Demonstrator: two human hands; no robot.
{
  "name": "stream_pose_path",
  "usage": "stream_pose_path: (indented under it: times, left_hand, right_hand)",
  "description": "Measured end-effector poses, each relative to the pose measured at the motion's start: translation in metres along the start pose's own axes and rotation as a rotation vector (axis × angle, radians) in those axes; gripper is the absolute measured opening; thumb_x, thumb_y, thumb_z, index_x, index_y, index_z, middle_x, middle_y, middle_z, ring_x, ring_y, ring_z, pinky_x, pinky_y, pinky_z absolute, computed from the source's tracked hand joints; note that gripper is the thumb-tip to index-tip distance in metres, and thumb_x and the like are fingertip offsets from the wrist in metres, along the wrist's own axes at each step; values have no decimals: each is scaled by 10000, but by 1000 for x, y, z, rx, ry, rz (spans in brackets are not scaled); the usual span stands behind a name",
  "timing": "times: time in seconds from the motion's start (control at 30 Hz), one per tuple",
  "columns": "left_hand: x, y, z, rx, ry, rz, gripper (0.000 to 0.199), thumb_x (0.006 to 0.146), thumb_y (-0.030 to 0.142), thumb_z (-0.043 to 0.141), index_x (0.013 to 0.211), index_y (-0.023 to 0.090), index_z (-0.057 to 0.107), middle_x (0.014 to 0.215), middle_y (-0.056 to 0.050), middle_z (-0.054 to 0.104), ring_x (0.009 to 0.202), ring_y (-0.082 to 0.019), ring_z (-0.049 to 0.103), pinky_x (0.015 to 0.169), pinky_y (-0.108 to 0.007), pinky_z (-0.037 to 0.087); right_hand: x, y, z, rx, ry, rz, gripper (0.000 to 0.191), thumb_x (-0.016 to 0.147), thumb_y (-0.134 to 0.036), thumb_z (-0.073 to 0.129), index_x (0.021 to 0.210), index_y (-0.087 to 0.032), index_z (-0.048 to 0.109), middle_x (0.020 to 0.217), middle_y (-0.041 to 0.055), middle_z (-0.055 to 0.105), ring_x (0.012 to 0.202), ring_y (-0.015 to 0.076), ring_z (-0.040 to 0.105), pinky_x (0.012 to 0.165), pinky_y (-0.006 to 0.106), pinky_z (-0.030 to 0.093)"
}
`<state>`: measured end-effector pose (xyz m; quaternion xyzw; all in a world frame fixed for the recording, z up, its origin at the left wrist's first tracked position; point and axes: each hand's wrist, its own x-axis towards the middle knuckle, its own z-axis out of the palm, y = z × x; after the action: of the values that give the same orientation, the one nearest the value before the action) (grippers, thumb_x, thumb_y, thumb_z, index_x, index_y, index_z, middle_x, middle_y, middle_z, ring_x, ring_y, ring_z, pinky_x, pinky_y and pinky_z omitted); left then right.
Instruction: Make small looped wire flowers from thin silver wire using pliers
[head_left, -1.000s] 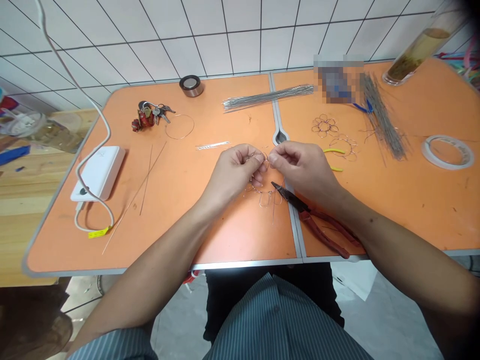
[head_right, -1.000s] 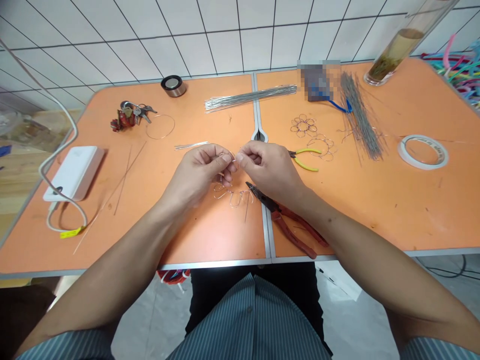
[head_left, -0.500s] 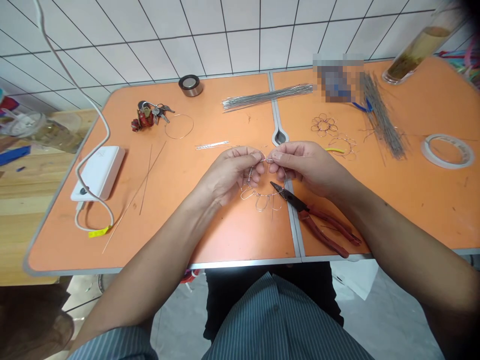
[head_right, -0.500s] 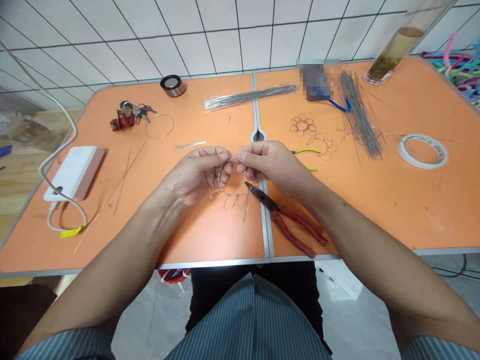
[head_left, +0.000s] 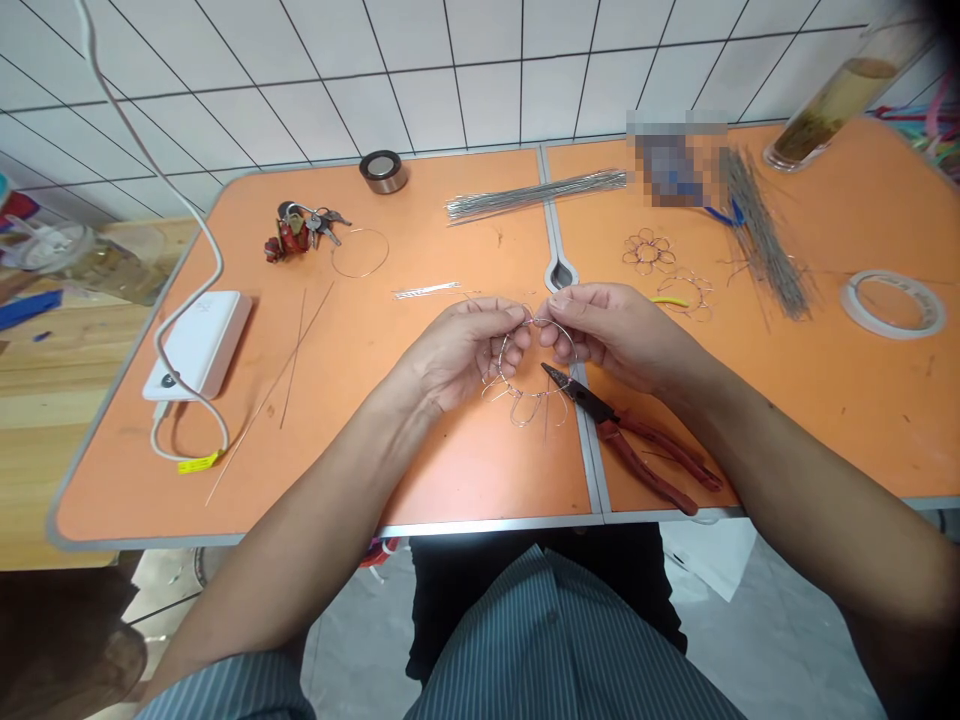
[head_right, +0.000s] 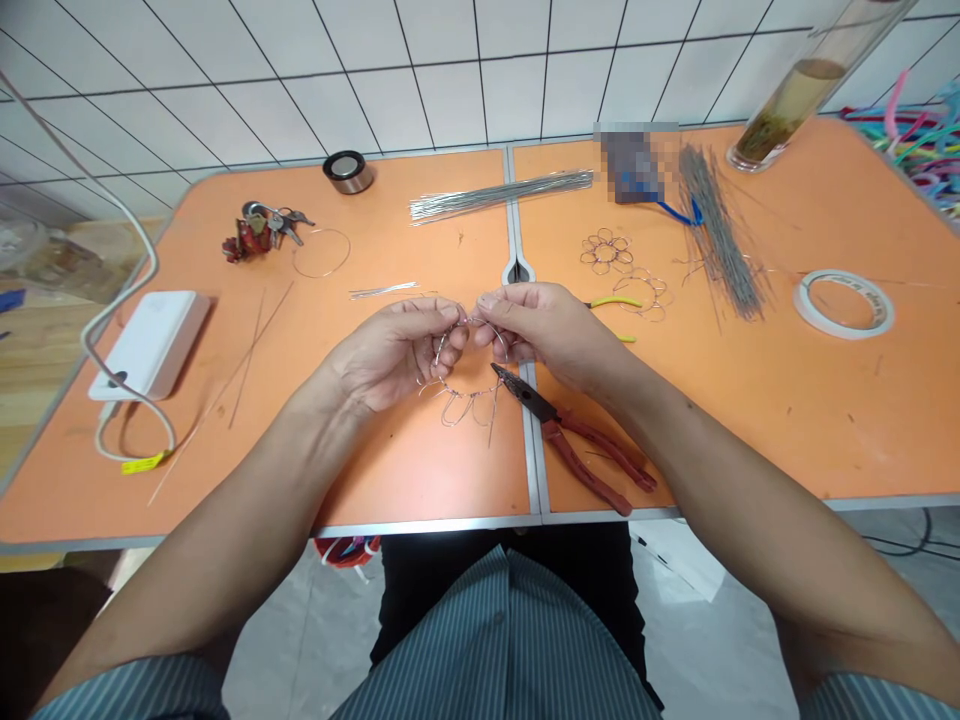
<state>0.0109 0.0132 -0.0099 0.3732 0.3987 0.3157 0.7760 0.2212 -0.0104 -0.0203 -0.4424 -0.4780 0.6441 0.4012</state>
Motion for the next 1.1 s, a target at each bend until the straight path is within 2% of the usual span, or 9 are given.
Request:
stream_pose_path:
  times: [0.27, 0.4, 0.5, 0.63, 0.77, 0.87, 0.93, 1.0, 1.1]
  left_hand:
    - [-5, 0, 3, 96, 46, 88, 161, 928, 150, 763, 775, 128, 719, 726, -42, 734, 533, -95, 639, 505, -198, 514]
    - [-5, 3, 3, 95, 87, 108, 132, 921, 145, 757, 794, 129, 726, 718, -36, 727, 522, -100, 631, 498, -206, 518]
    - [-4, 6, 0, 85, 120, 133, 140, 911, 150, 760, 780, 130, 713, 715, -35, 721, 504, -95, 614, 479, -199, 497]
    - [-3, 10, -4, 62, 168, 164, 134, 911, 137, 724, 779, 127, 701, 726, -41, 718, 495, -98, 607, 465, -202, 493]
    - [-3, 14, -5, 36, 175, 162, 138, 911, 115, 695, 774, 124, 699, 726, -44, 704, 505, -100, 598, 463, -201, 502]
    - [-5, 14, -5, 26, 171, 149, 152, 914, 103, 684, 764, 121, 696, 733, -50, 700, 508, -93, 586, 465, -193, 497]
    - [-4, 13, -7, 21, 172, 174, 111, 903, 110, 693, 794, 119, 718, 744, -48, 699, 522, -99, 596, 471, -194, 506]
    - [-1, 11, -11, 30, 152, 194, 63, 887, 136, 718, 828, 123, 735, 778, -54, 718, 559, -107, 619, 484, -191, 520]
    - [3, 9, -15, 73, 136, 206, 47, 861, 167, 750, 837, 128, 738, 819, -52, 741, 584, -106, 629, 493, -186, 530]
  right_hand:
    - [-3, -1, 0, -296, 96, -168, 373, 984, -532, 801, 853, -186, 757, 899, 48, 776, 751, 131, 660, 720, 268, 539]
    - [-9, -16, 0, -464, 209, -272, 256, 992, -415, 789, 871, -194, 741, 852, 35, 758, 775, 154, 669, 742, 295, 534]
    - [-21, -31, -7, -691, 290, -309, 161, 991, -333, 755, 903, -199, 765, 849, 29, 754, 777, 169, 659, 729, 312, 496]
    - [-44, -44, -30, -1055, 382, -285, 153, 992, -282, 684, 921, -206, 796, 807, 22, 738, 749, 188, 629, 689, 331, 417]
    - [-75, -37, -46, -1248, 444, -189, 185, 1006, -287, 647, 922, -200, 787, 889, 58, 776, 785, 214, 649, 693, 349, 404]
    - [-108, -21, -32, -1305, 403, -95, 178, 1039, -310, 632, 1017, -212, 778, 1034, 69, 799, 886, 224, 690, 733, 344, 432]
    - [-131, -10, -11, -1373, 455, -49, 246, 1030, -404, 697, 1187, -223, 751, 1196, 96, 789, 1028, 261, 707, 780, 352, 455]
    - [-150, 2, 10, -1466, 368, 55, 341, 1043, -497, 701, 1263, -237, 719, 1189, 94, 764, 1033, 279, 703, 773, 367, 457]
    - [-165, 16, 30, -1559, 286, 141, 462, 1005, -513, 764, 1366, -236, 681, 1185, 93, 736, 1013, 291, 690, 769, 385, 470]
